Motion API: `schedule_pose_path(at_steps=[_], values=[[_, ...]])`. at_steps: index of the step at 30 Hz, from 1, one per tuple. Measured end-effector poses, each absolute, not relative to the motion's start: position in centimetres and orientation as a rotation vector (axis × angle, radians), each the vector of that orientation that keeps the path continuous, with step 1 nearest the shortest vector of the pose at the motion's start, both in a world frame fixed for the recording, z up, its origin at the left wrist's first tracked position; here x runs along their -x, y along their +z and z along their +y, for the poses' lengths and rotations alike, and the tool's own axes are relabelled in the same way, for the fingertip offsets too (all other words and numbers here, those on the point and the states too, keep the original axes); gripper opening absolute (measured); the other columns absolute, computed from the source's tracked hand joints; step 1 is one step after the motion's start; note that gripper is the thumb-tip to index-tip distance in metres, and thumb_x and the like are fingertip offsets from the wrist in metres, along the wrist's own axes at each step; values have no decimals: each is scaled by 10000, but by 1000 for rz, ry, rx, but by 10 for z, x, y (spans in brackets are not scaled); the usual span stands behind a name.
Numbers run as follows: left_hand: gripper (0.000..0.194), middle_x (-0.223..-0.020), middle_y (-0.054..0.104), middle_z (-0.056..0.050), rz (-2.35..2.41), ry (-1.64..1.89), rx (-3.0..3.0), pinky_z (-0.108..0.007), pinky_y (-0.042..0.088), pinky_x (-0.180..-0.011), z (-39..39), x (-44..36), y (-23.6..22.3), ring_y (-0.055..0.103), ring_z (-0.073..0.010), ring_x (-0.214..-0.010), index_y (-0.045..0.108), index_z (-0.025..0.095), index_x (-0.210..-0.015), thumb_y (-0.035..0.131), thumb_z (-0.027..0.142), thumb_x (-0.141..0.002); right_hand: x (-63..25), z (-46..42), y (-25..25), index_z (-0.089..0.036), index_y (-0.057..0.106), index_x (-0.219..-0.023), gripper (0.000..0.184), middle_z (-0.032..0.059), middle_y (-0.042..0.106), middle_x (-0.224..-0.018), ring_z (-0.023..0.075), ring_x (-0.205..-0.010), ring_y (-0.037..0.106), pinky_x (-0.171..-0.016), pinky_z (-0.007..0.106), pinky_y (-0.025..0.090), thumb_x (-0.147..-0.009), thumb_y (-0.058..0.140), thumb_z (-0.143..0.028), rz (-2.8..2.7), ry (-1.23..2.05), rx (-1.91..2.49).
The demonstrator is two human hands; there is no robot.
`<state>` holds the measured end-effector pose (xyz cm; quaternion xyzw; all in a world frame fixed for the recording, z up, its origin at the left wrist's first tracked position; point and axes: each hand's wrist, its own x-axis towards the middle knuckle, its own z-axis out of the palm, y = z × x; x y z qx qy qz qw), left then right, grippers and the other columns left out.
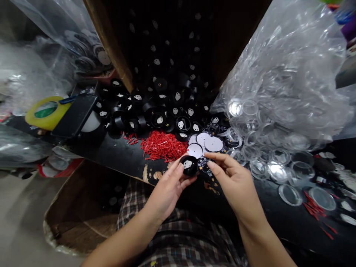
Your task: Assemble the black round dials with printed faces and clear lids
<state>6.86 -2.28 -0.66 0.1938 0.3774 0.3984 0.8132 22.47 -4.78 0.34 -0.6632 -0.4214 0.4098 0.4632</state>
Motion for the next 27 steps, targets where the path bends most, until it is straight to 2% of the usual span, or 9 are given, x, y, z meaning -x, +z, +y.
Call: schedule_pose_path(at_steps=[3,7,12,15,19,27], values=[[303,-1264,644,-40,822,829,-400,-315,516,-909,-27,-74,-7,609,-194,-1093,671,275,-1169,618,326,-874,-217,-49,6,-231,659,-1009,203,30,681,-908,157,-740,612,-637,278,499,-855,607,-354,-1078,965,1615],[305,-1363,578,7,800,867,-446,-318,487,-972,-34,-79,-10,497,-226,-1275,666,337,-1168,631,305,-867,-208,-48,4,-225,611,-959,137,21,656,-864,155,-747,618,-688,299,514,-867,597,-325,-1140,845,1626],[325,-1373,566,46,809,866,-558,-324,453,-1031,-37,-76,-14,474,-210,-1302,643,384,-1187,627,304,-872,-209,-47,3,-225,560,-915,150,14,635,-782,157,-681,626,-595,281,507,-857,606,-355,-1154,927,1680],[335,-1345,588,38,802,865,-595,-332,445,-1041,-36,-73,-15,497,-208,-1280,631,373,-1206,623,320,-874,-211,-46,6,-221,530,-876,205,0,629,-753,130,-567,609,-523,260,492,-834,629,-395,-1022,1086,1620],[367,-1303,618,32,805,849,-710,-315,377,-1096,-34,-69,-16,510,-177,-1265,604,343,-1239,625,310,-874,-211,-47,8,-217,510,-859,261,-26,595,-713,122,-560,613,-532,248,489,-799,665,-419,-942,1151,1590],[329,-1220,661,-43,927,836,-890,-311,433,-1024,-33,-69,-15,593,-187,-1146,598,212,-1176,616,259,-851,-217,-50,2,-206,491,-790,269,-42,542,-665,110,-565,568,-555,245,468,-804,639,-430,-1079,1228,1639]])
